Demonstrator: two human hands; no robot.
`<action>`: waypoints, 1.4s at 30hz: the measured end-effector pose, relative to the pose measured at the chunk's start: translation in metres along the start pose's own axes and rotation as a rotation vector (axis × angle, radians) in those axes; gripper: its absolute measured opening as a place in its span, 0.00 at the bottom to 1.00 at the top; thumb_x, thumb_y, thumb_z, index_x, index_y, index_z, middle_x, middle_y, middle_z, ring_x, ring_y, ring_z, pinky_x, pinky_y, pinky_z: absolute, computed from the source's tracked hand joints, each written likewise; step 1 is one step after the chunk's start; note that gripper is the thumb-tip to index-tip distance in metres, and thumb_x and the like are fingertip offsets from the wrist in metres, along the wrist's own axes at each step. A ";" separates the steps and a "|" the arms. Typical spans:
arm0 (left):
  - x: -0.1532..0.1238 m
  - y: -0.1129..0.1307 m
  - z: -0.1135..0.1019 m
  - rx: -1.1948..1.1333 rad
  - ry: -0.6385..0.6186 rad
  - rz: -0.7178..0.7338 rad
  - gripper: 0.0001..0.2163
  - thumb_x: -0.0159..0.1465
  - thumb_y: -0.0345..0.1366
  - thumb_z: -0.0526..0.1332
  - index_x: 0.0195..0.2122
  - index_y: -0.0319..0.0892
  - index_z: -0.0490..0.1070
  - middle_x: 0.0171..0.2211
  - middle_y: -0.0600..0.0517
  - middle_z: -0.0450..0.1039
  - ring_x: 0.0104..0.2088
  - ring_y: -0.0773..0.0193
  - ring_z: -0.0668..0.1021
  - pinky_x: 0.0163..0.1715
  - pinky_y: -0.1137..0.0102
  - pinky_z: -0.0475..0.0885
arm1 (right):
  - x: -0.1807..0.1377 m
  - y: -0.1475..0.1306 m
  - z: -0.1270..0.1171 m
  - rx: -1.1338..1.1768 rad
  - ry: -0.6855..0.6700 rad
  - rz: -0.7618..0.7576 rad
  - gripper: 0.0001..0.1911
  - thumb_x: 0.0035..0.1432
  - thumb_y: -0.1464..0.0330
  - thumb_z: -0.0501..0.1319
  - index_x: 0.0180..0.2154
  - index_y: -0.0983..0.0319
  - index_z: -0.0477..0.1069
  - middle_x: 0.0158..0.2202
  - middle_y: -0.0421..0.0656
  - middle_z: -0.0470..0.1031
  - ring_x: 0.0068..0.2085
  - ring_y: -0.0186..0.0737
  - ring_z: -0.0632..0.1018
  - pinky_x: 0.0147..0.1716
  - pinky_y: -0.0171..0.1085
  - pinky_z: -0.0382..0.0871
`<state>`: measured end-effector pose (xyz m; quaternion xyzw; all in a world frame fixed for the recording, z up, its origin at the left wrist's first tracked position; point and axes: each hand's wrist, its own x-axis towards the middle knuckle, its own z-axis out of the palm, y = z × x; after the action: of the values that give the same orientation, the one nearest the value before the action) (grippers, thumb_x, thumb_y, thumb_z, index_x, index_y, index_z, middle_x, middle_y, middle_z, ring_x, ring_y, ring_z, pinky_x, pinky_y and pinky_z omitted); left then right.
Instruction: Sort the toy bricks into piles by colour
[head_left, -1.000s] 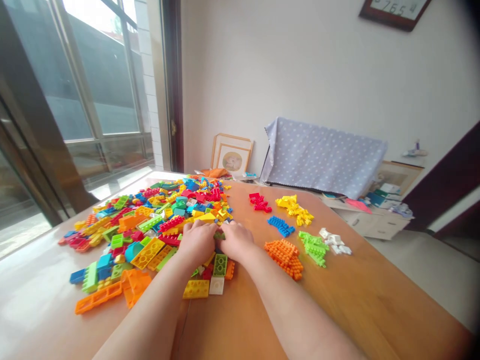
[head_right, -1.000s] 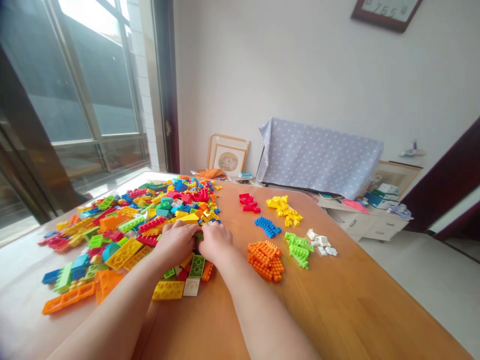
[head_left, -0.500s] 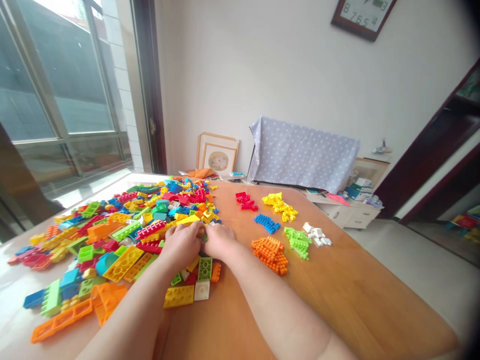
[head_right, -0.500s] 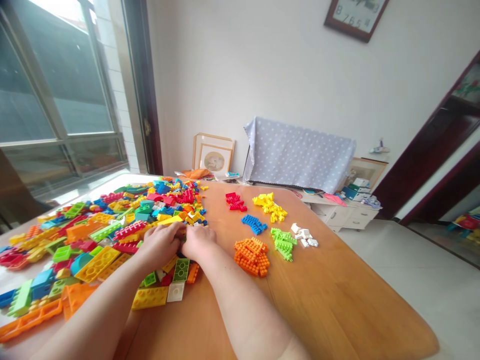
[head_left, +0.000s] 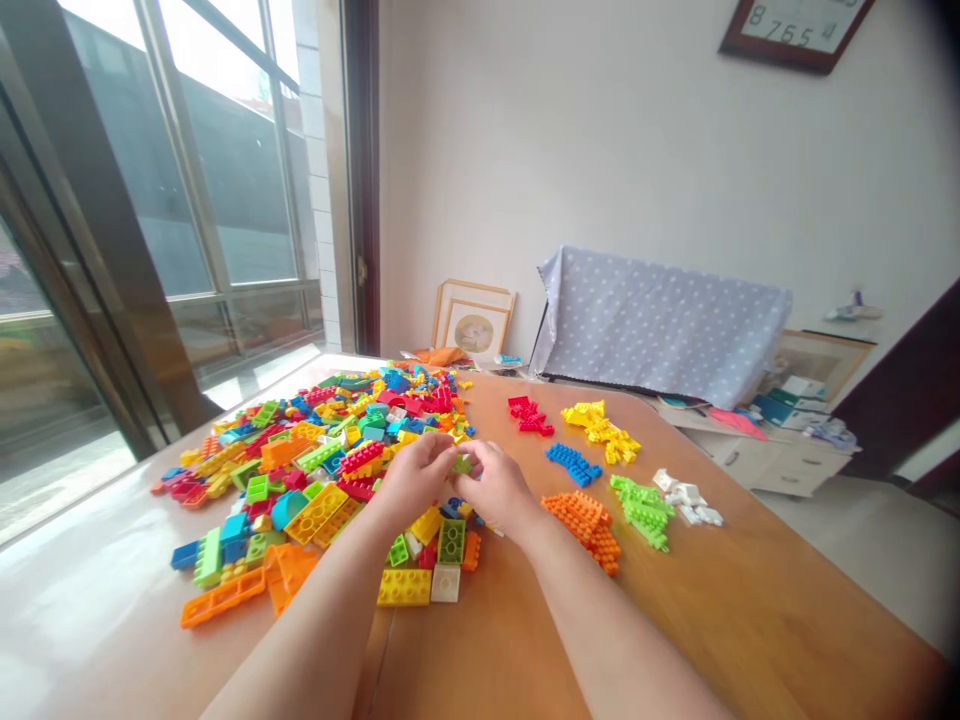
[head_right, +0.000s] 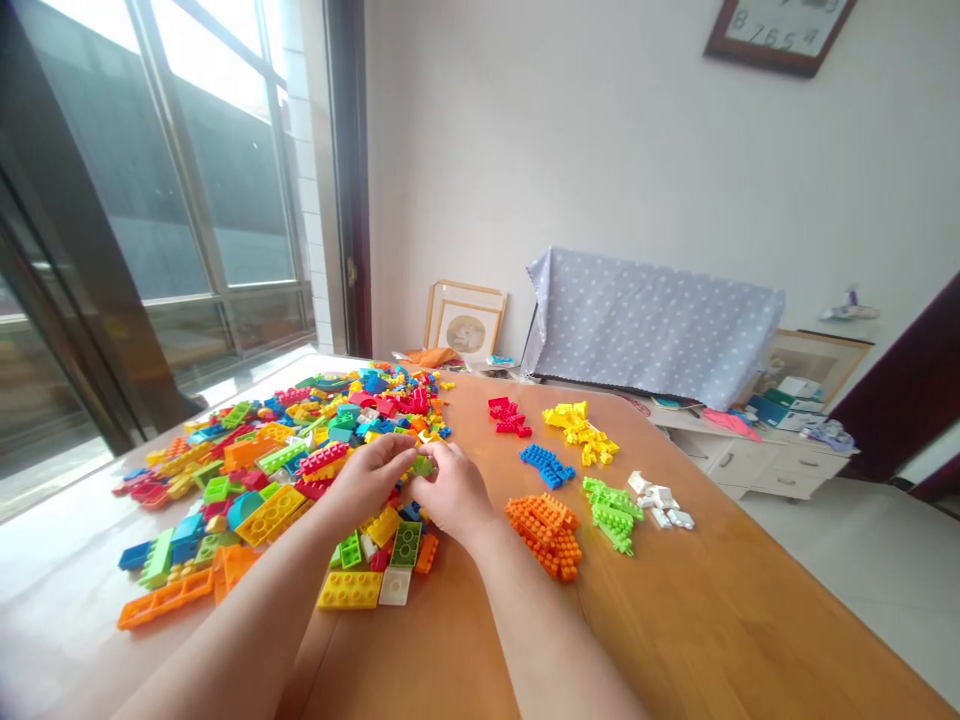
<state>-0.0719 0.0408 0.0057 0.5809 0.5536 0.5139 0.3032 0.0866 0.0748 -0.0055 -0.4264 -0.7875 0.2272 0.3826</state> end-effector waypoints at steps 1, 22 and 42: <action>-0.002 0.003 0.002 -0.086 -0.018 -0.016 0.16 0.62 0.47 0.64 0.45 0.41 0.76 0.37 0.47 0.81 0.35 0.57 0.80 0.34 0.67 0.71 | -0.003 -0.002 -0.001 0.041 0.023 -0.026 0.18 0.53 0.68 0.65 0.48 0.56 0.77 0.42 0.42 0.76 0.36 0.38 0.78 0.39 0.37 0.73; -0.036 0.038 0.053 -0.497 -0.296 -0.118 0.18 0.62 0.53 0.66 0.40 0.41 0.75 0.40 0.47 0.80 0.35 0.62 0.80 0.39 0.68 0.73 | -0.072 0.011 -0.083 1.053 0.251 0.536 0.21 0.51 0.52 0.70 0.37 0.61 0.73 0.32 0.44 0.80 0.34 0.41 0.81 0.31 0.35 0.75; -0.029 0.054 0.116 -0.414 -0.217 -0.201 0.20 0.56 0.51 0.70 0.41 0.41 0.75 0.39 0.48 0.80 0.34 0.64 0.78 0.36 0.69 0.68 | -0.151 0.183 -0.204 0.053 0.724 0.721 0.19 0.46 0.59 0.66 0.42 0.58 0.79 0.41 0.45 0.82 0.41 0.49 0.81 0.42 0.41 0.72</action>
<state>0.0584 0.0269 0.0142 0.5003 0.4557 0.5182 0.5229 0.3922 0.0509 -0.0694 -0.7126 -0.4011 0.2022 0.5389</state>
